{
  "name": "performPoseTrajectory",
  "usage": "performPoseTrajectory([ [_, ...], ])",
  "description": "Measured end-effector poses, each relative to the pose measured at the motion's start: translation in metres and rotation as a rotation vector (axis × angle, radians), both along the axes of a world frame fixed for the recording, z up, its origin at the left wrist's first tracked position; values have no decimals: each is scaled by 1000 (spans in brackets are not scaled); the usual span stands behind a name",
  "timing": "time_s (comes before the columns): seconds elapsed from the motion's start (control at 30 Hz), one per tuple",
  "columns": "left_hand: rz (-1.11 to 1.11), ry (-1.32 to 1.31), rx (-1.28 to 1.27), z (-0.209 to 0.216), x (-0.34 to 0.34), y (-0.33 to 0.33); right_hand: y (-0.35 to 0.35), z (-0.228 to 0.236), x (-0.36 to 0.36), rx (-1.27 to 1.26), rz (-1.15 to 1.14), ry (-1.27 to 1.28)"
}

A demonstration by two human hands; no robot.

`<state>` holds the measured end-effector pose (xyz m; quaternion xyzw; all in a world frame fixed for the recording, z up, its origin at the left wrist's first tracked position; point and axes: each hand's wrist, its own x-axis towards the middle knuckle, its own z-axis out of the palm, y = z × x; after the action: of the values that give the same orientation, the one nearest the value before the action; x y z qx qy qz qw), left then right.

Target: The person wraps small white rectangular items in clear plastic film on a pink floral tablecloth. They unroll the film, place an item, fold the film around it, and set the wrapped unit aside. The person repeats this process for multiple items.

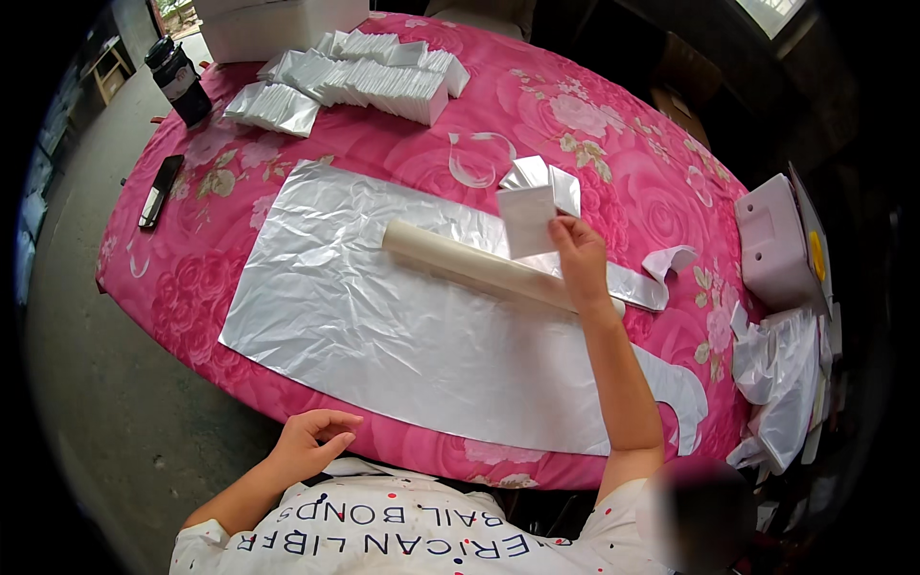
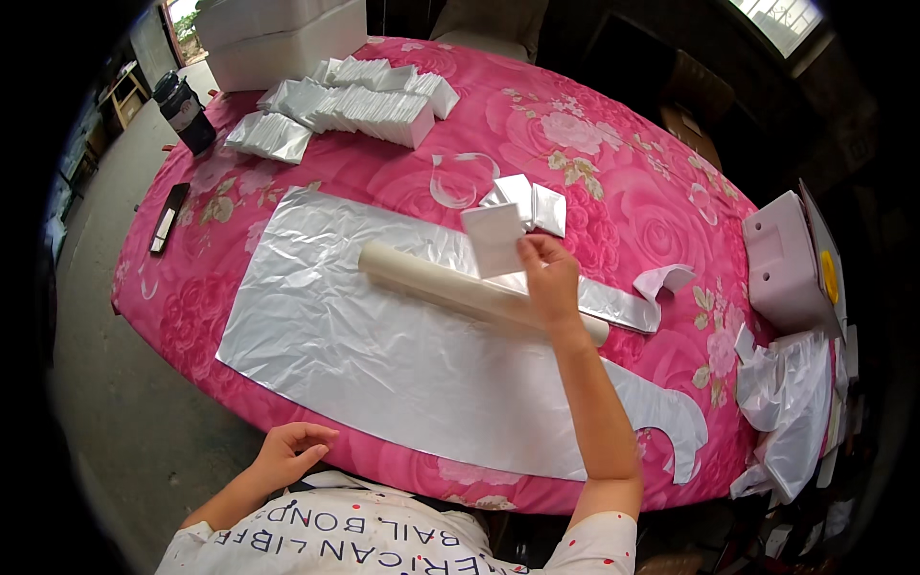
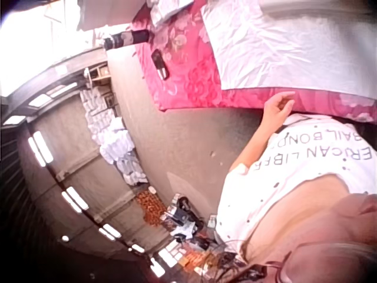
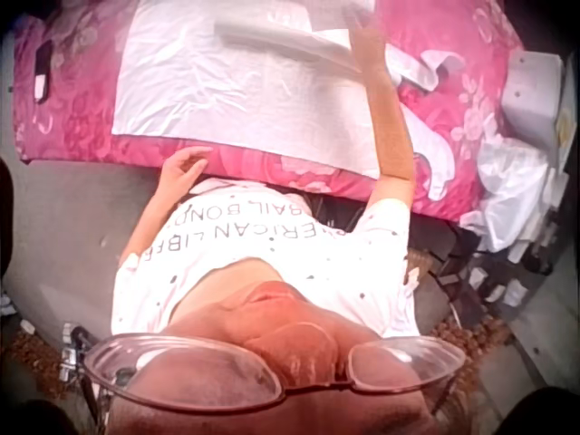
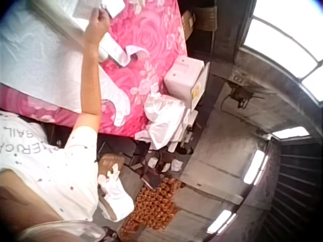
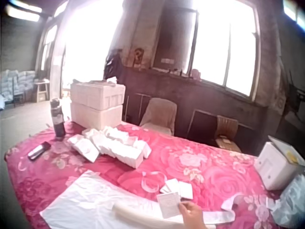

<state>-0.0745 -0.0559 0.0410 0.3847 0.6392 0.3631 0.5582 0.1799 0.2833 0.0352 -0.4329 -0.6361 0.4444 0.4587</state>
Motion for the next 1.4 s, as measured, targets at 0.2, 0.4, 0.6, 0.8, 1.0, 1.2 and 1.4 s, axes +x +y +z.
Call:
performPoseTrajectory([
  [0.2,-68,-14,-1,7,11,17,104,-28,48,-8,-337,-670],
  [0.4,-59,26,3,2,7,9,73,-17,71,370,-534,-991],
  [0.6,-126,53,16,1,17,13,18,-13,167,405,-1018,-1428],
  [0.8,-209,39,22,7,30,21,33,-41,253,-208,-724,-693],
  [1.0,-190,42,-46,5,34,9,36,-54,268,-506,-748,1041],
  [1.2,-184,22,-23,-1,37,8,44,-67,380,-349,-864,1107],
  [1.4,-226,33,-56,7,48,16,35,-19,427,-182,-1287,589],
])
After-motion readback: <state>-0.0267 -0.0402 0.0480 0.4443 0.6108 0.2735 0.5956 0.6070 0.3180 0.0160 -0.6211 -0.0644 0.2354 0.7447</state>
